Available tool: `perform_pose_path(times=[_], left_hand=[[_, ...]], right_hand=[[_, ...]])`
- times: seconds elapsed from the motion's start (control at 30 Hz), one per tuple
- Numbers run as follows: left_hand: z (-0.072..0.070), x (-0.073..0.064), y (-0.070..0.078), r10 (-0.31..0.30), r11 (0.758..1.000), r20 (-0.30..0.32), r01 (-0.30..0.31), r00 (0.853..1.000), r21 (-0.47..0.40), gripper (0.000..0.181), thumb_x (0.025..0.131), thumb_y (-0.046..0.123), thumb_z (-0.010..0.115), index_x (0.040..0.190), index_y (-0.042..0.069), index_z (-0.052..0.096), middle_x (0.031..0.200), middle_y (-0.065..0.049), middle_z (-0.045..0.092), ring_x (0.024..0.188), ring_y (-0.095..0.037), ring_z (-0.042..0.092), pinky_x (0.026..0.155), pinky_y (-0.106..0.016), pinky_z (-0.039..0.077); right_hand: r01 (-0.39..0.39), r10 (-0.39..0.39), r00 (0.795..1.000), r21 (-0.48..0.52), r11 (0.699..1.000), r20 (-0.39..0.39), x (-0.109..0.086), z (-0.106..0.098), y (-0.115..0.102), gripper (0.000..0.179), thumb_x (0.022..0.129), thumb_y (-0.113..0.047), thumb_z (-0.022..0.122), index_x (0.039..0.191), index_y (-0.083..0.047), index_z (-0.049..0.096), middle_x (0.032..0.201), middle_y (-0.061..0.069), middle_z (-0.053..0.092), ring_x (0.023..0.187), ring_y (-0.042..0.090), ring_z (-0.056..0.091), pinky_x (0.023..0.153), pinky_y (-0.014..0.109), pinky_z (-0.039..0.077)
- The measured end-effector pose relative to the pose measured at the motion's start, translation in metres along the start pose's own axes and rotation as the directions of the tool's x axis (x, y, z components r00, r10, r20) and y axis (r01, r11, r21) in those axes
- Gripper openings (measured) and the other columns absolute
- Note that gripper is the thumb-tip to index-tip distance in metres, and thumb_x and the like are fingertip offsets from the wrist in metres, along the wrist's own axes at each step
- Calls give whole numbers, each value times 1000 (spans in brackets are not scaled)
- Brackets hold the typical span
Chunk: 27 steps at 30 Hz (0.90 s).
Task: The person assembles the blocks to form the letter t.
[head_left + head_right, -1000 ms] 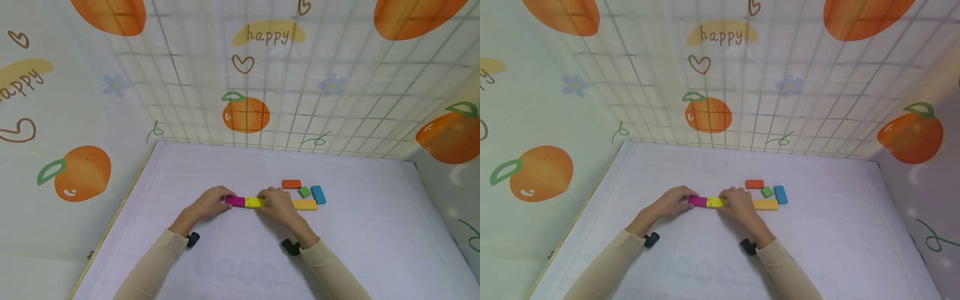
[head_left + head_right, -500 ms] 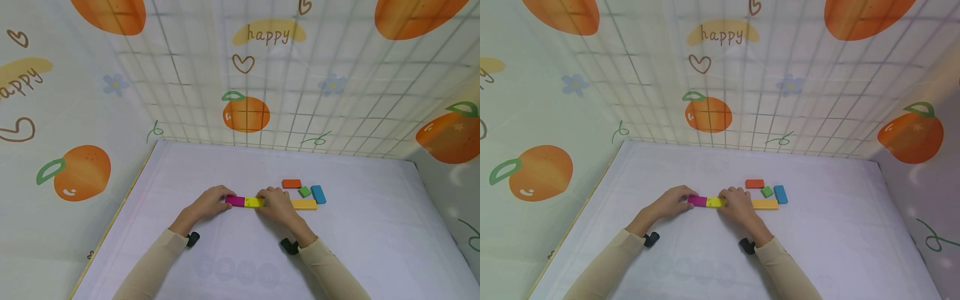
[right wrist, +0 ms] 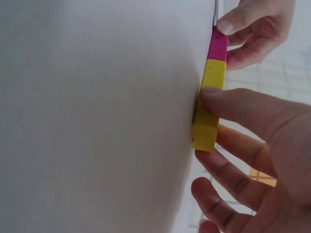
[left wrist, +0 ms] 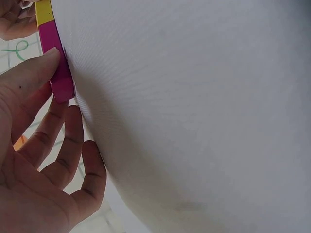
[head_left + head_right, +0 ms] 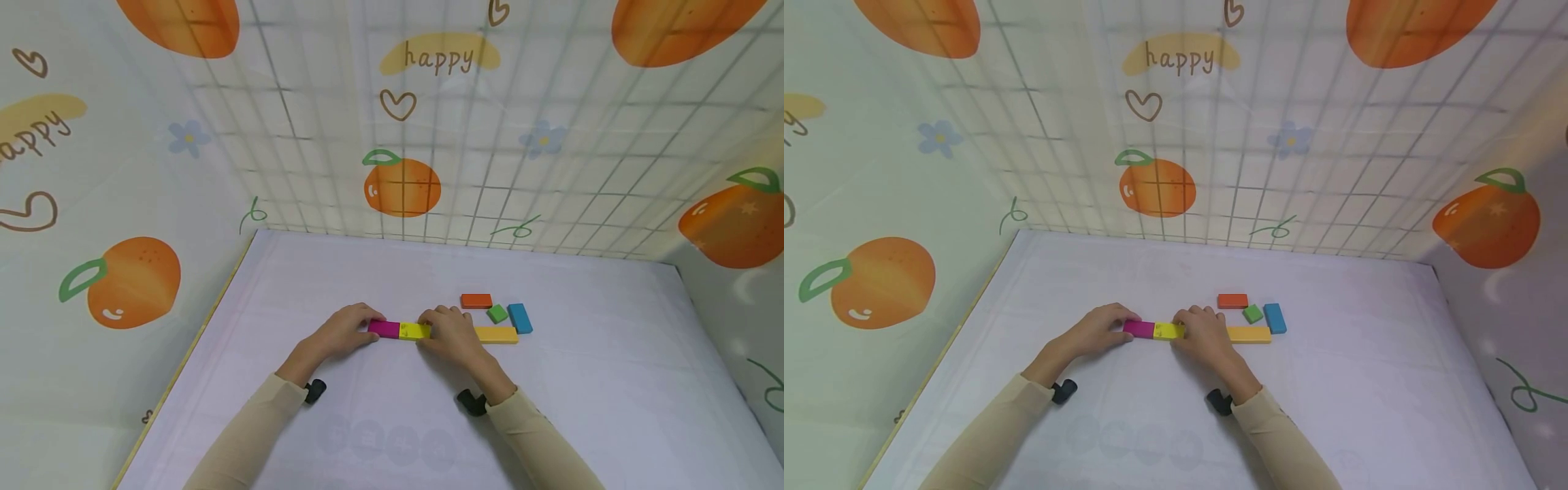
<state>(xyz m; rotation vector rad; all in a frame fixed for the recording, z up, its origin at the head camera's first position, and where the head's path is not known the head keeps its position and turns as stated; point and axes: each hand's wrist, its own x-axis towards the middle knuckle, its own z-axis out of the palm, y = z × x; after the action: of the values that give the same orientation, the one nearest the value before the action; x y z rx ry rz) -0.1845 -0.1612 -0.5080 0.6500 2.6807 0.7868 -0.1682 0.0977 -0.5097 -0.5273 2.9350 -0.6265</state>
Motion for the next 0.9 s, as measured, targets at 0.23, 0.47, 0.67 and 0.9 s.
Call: perform_pose_path(times=[0.23, 0.47, 0.67, 0.9], left_hand=[[2, 0, -1, 1, 1000, 1, -1, 1000, 1, 36, 90, 18, 77, 125, 19, 70, 116, 5, 63, 98, -15, 54, 88, -35, 47], [2, -1, -1, 1, 1000, -7, -1, 1000, -9, 36, 90, 19, 78, 124, 21, 70, 115, 6, 62, 97, -15, 53, 87, -35, 46], [1, -2, 0, -10, 1000, -3, 10, 1000, -4, 36, 90, 19, 77, 125, 21, 70, 117, 6, 62, 98, -15, 53, 88, -34, 46], [1, -2, 0, -8, 1000, -7, 8, 1000, -1, 36, 90, 19, 77, 126, 20, 70, 116, 6, 62, 98, -15, 53, 88, -35, 46]], right_hand=[[-7, 7, 1000, -9, 1000, 9, -2, -4, -2, 37, 78, -32, 87, 111, -21, 73, 103, -4, 66, 92, 20, 51, 79, 41, 39], [-25, 27, 999, 69, 997, -24, -12, -21, -3, 38, 81, -29, 85, 115, -17, 72, 105, 0, 66, 101, 21, 54, 86, 47, 40], [-27, 35, 997, 111, 993, -70, -23, -33, 4, 39, 84, -29, 82, 118, -15, 71, 107, 2, 66, 102, 23, 54, 90, 50, 41], [33, -10, 990, 166, 986, -139, -33, -42, 14, 38, 84, -24, 83, 116, -10, 71, 107, 6, 68, 100, 28, 59, 86, 47, 47]])
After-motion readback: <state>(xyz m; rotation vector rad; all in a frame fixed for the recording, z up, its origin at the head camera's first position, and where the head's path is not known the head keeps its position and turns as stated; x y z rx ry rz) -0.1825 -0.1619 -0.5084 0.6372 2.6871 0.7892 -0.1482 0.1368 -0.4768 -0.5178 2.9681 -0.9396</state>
